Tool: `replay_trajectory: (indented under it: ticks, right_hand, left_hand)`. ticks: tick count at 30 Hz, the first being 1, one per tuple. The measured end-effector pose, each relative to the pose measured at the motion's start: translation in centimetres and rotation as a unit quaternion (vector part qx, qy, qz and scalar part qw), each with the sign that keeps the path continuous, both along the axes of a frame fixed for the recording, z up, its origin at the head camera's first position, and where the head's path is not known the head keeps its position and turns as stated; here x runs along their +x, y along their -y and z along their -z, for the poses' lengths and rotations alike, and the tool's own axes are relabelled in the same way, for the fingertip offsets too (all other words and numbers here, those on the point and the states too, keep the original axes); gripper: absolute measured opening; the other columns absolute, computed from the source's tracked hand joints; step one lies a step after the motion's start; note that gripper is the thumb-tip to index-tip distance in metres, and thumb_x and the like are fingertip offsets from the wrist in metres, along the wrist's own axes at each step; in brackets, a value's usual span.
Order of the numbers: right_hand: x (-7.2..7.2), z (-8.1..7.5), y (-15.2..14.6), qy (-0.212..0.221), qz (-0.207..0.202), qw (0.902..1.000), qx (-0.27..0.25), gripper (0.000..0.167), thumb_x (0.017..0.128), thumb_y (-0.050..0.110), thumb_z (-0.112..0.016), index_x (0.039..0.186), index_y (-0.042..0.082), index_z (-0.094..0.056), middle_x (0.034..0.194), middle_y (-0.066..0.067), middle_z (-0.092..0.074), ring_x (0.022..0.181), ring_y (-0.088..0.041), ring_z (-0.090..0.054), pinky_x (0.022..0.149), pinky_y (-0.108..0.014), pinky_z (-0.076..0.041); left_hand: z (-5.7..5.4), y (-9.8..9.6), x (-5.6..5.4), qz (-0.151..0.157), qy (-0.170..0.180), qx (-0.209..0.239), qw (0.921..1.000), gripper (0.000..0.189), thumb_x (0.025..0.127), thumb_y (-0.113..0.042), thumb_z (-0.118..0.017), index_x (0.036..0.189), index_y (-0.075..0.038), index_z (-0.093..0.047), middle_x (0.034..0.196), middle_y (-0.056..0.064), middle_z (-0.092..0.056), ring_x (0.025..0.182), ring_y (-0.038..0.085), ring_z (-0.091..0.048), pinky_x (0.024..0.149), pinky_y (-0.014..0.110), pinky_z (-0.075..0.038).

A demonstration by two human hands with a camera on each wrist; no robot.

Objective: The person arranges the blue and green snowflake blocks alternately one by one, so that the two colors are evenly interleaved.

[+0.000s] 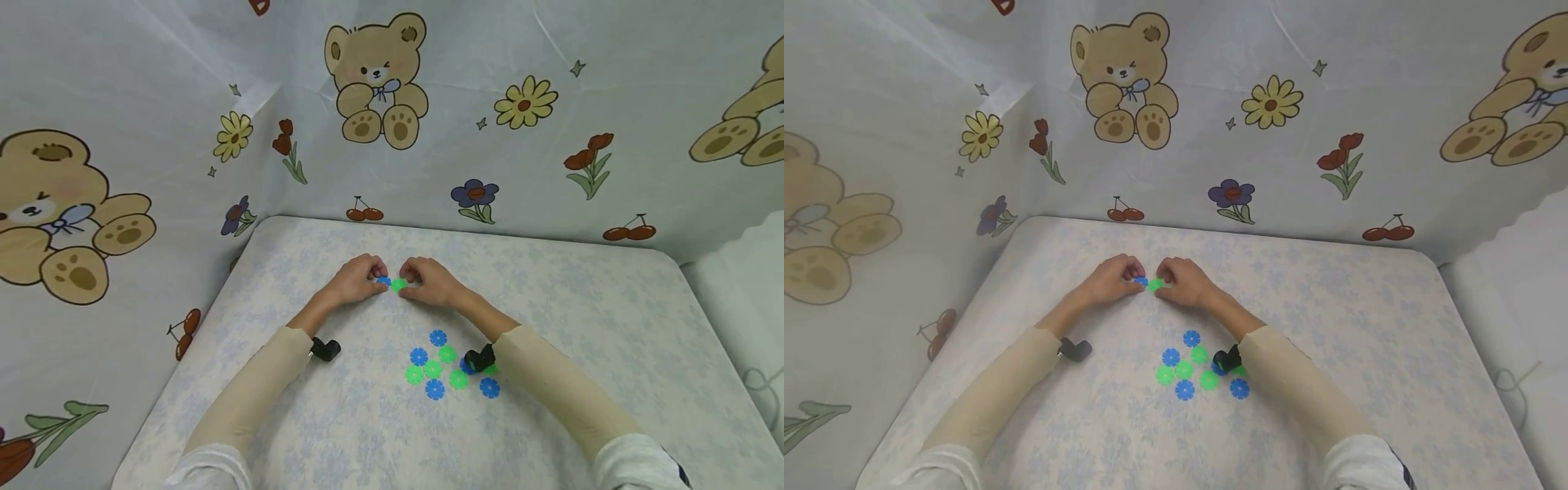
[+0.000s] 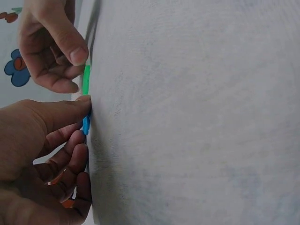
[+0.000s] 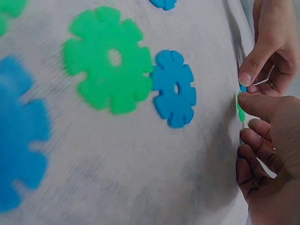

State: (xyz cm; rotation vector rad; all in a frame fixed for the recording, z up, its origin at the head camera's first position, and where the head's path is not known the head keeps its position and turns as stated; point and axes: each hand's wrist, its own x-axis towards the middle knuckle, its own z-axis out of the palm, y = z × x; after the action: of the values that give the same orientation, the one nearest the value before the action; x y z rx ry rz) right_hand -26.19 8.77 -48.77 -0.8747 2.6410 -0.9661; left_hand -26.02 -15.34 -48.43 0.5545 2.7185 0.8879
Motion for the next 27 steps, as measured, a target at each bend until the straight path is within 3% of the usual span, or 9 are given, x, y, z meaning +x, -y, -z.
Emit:
replay_trajectory:
  ticks: [16, 22, 27]
  right_hand:
    - [5.8, -1.0, -5.7, 0.05, -0.037, 0.998, 0.011, 0.022, 0.098, 0.026, -0.081, 0.114, 0.013, -0.073, 0.108, -0.002, -0.07, 0.098, -0.015, -0.062, 0.092, -0.034, -0.054]
    - [7.8, -0.9, -7.1, 0.057, -0.039, 0.9975, 0.014, 0.02, 0.099, 0.028, -0.081, 0.114, 0.017, -0.073, 0.111, 0.001, -0.07, 0.104, -0.014, -0.064, 0.096, -0.033, -0.055]
    - [9.0, -0.7, -7.7, 0.049, -0.054, 0.9973, 0.008, 0.021, 0.097, 0.029, -0.082, 0.113, 0.018, -0.072, 0.11, 0.001, -0.07, 0.104, -0.017, -0.062, 0.095, -0.033, -0.053]
  left_hand:
    - [0.1, -0.1, 0.4, 0.018, -0.034, -0.032, 0.9988, 0.023, 0.099, -0.023, -0.072, 0.119, -0.013, -0.065, 0.121, 0.01, -0.061, 0.11, 0.026, -0.058, 0.098, 0.048, -0.049]
    - [-0.2, -0.9, 0.9, 0.024, -0.041, -0.065, 0.9968, 0.035, 0.098, -0.036, -0.075, 0.125, -0.016, -0.064, 0.13, 0.008, -0.059, 0.124, 0.031, -0.053, 0.107, 0.057, -0.044]
    - [-0.1, -1.7, 1.3, 0.033, -0.055, -0.058, 0.9963, 0.035, 0.1, -0.037, -0.075, 0.13, -0.02, -0.067, 0.145, 0.007, -0.056, 0.141, 0.035, -0.04, 0.114, 0.06, -0.035]
